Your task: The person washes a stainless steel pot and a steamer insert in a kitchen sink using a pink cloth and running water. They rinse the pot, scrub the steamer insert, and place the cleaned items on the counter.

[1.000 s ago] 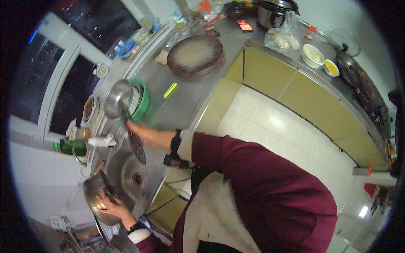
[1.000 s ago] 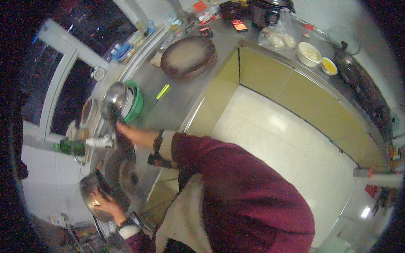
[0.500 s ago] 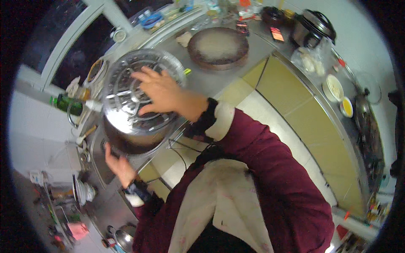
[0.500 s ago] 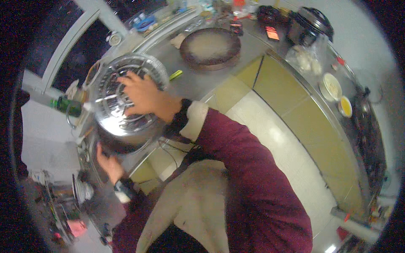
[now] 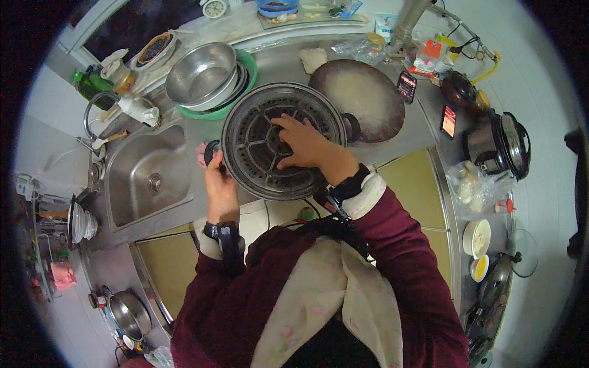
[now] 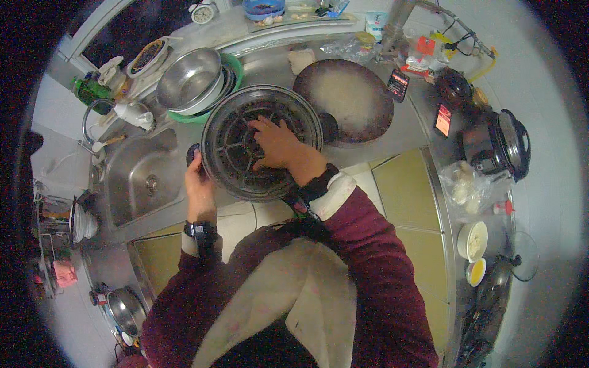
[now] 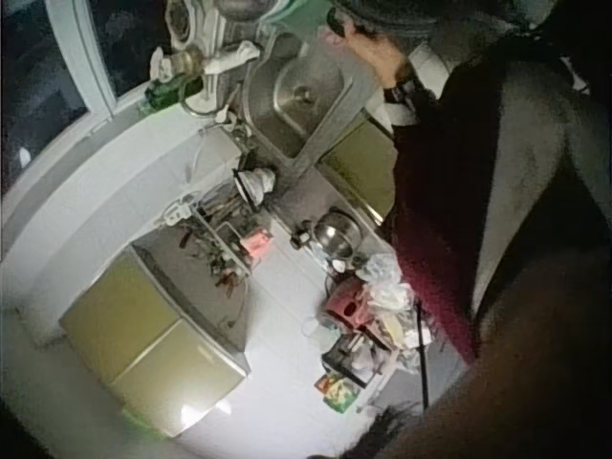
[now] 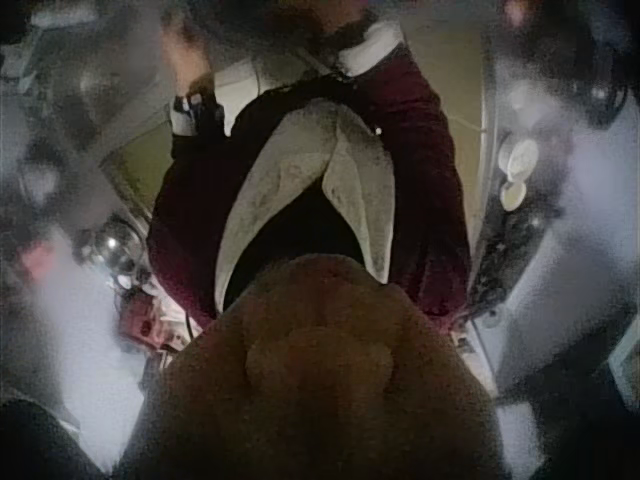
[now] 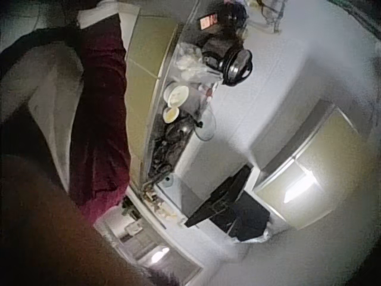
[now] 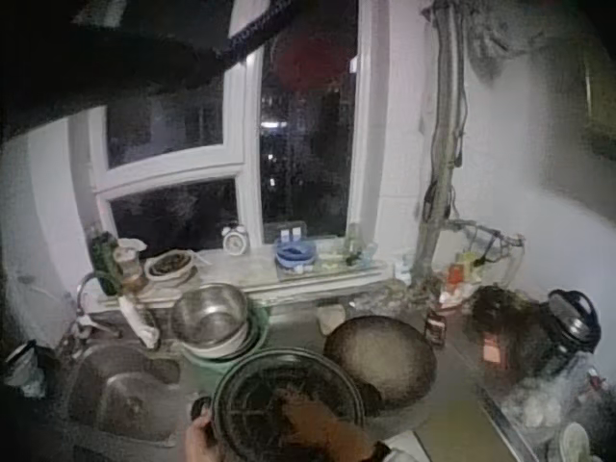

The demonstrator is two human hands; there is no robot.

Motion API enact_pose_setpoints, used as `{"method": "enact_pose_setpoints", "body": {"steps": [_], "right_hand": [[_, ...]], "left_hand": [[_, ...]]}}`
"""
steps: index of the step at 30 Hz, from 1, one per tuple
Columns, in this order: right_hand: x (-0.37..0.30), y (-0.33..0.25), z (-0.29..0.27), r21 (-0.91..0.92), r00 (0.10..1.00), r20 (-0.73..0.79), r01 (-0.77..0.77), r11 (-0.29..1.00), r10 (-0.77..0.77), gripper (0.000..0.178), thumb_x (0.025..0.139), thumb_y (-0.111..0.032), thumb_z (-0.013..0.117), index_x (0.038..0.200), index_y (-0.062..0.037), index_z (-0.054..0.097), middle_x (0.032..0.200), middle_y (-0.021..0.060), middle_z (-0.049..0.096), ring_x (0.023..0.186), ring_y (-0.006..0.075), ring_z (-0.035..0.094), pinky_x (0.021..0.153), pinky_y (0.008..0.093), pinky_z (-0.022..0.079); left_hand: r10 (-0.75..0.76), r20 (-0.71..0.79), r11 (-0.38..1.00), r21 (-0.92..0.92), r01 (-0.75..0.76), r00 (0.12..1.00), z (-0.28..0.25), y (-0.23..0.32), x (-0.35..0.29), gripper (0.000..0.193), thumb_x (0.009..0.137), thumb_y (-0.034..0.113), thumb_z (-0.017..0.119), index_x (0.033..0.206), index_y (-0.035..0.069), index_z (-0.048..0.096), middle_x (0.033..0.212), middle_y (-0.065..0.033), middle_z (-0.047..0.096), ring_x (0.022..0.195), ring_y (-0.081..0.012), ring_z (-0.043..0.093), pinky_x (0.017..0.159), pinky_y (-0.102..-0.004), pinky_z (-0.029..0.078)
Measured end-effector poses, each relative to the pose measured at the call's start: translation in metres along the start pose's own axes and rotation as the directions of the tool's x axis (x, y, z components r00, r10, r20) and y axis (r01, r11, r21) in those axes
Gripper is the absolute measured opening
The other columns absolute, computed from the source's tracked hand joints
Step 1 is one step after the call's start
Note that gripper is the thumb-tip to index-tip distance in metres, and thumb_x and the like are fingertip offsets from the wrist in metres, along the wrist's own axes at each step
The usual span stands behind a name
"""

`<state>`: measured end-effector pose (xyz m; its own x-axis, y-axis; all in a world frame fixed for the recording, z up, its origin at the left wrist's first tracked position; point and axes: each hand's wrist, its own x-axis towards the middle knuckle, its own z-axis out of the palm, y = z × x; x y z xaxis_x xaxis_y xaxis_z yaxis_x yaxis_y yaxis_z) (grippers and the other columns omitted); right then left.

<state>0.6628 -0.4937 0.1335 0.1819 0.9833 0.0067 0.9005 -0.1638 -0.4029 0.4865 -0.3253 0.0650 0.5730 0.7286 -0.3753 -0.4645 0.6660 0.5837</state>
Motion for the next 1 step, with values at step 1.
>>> {"method": "enact_pose_setpoints", "body": {"steps": [1], "right_hand": [[0.0044,0.0066,0.0046,0.009,0.999,0.035,0.009,1.000,-0.009,0.056,0.061,-0.040,0.074,0.099,-0.0031,0.055,0.141,0.0079,0.023,0.132,0.0300,0.016,0.098,0.0625,0.021]], "left_hand": [[0.032,0.000,0.999,-0.002,-0.032,0.999,-0.0026,-0.0047,0.0048,0.031,0.087,0.023,0.053,0.107,-0.001,0.054,0.107,-0.0110,0.059,0.100,-0.0223,0.054,0.092,-0.0384,0.041]]}}
